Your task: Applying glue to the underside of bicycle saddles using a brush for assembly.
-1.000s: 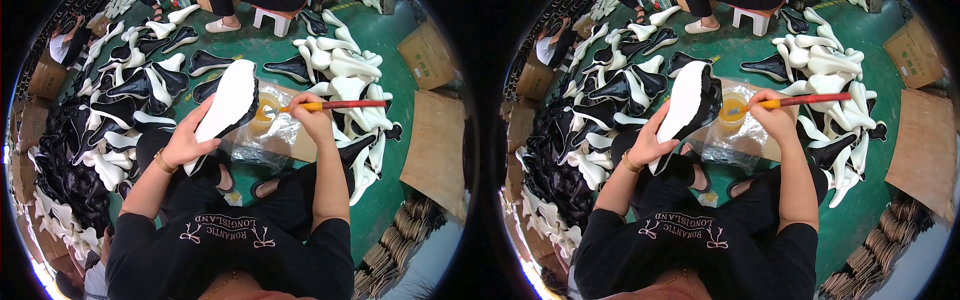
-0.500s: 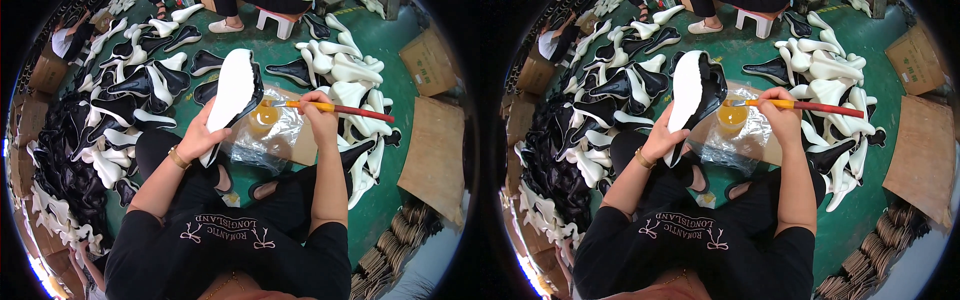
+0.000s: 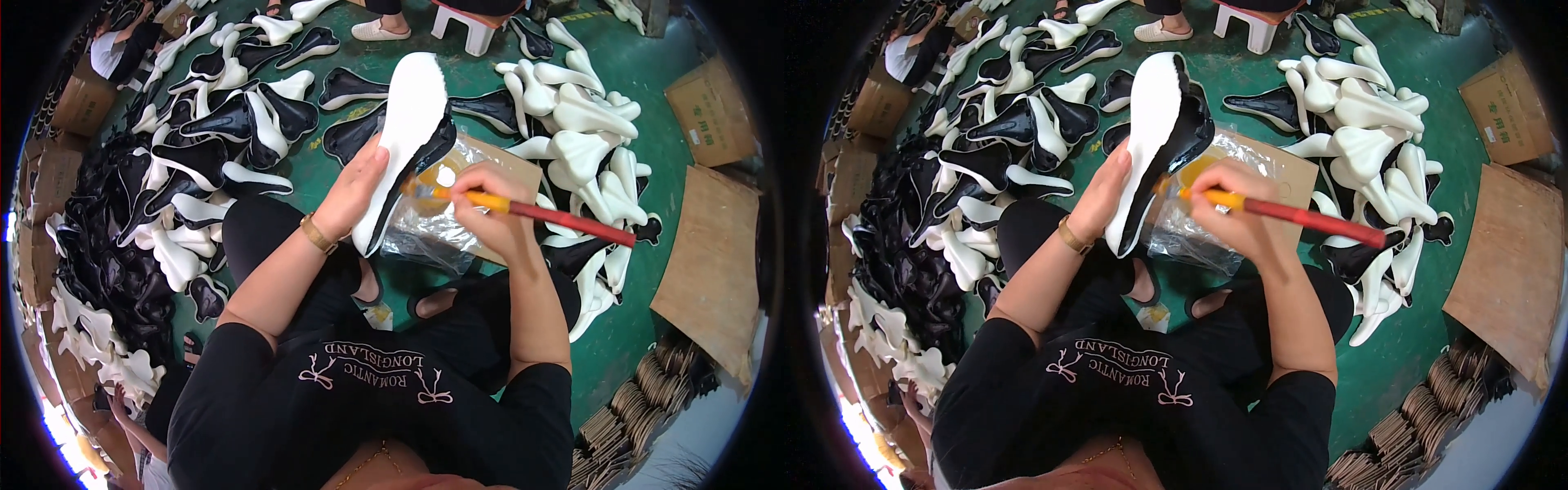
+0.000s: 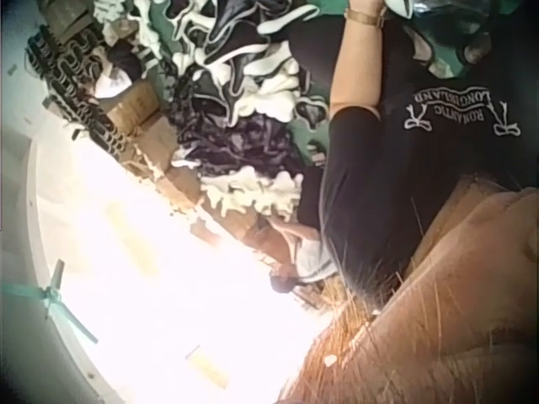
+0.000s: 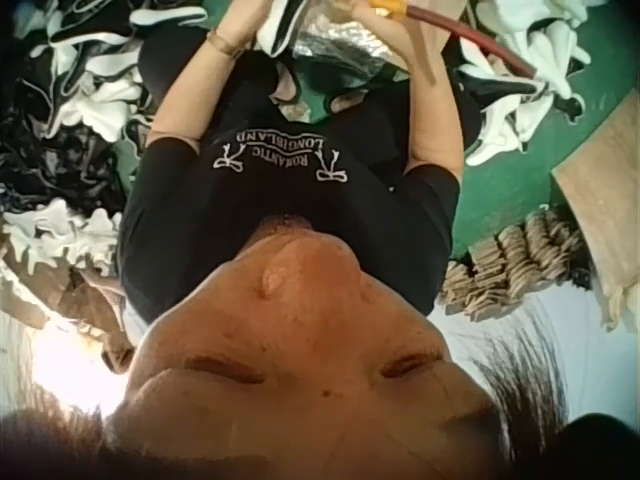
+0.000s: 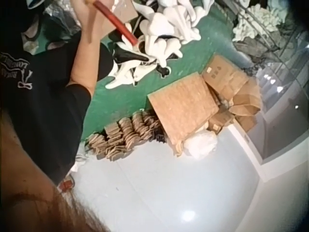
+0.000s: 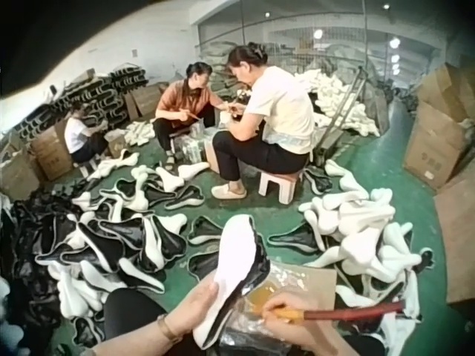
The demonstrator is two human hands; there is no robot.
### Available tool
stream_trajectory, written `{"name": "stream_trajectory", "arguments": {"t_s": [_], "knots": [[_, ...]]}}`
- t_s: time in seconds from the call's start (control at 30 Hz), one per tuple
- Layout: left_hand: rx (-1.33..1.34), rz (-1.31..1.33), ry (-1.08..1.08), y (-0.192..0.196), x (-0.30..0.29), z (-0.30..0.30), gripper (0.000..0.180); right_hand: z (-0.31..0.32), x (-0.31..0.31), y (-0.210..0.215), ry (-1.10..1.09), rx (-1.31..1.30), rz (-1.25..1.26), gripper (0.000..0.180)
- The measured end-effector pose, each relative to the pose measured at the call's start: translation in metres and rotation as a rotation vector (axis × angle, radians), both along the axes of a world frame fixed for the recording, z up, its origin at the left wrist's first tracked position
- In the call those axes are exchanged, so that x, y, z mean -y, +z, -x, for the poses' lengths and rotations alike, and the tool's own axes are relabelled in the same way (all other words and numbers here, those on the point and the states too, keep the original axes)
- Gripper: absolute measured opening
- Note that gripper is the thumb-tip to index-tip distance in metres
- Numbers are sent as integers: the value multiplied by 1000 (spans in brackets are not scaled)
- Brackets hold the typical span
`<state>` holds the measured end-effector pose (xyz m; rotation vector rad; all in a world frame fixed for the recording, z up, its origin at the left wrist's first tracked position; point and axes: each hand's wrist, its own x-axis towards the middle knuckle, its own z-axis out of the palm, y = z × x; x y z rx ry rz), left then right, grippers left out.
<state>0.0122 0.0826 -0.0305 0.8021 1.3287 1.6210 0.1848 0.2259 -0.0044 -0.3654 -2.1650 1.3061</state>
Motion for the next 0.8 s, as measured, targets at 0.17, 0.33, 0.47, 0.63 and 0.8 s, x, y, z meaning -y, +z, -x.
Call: {"name": "stream_trajectory", "arguments": {"t_s": [0.17,0.33,0.47,0.63,0.8], "knots": [[65,23,52,7,-8,-3,54,2,21,14,334,-2,-16,8],[49,37,76,3,-15,1,53,5,16,12,188,-129,-146,10],[74,42,60,3,-15,1,53,1,28,13,430,-46,-41,12],[-80,-68,77,5,-10,6,57,-2,-16,-4,-65,-217,-115,8],[-452,71,-2,8,9,32,68,-14,-43,-33,-314,70,79,10]]}}
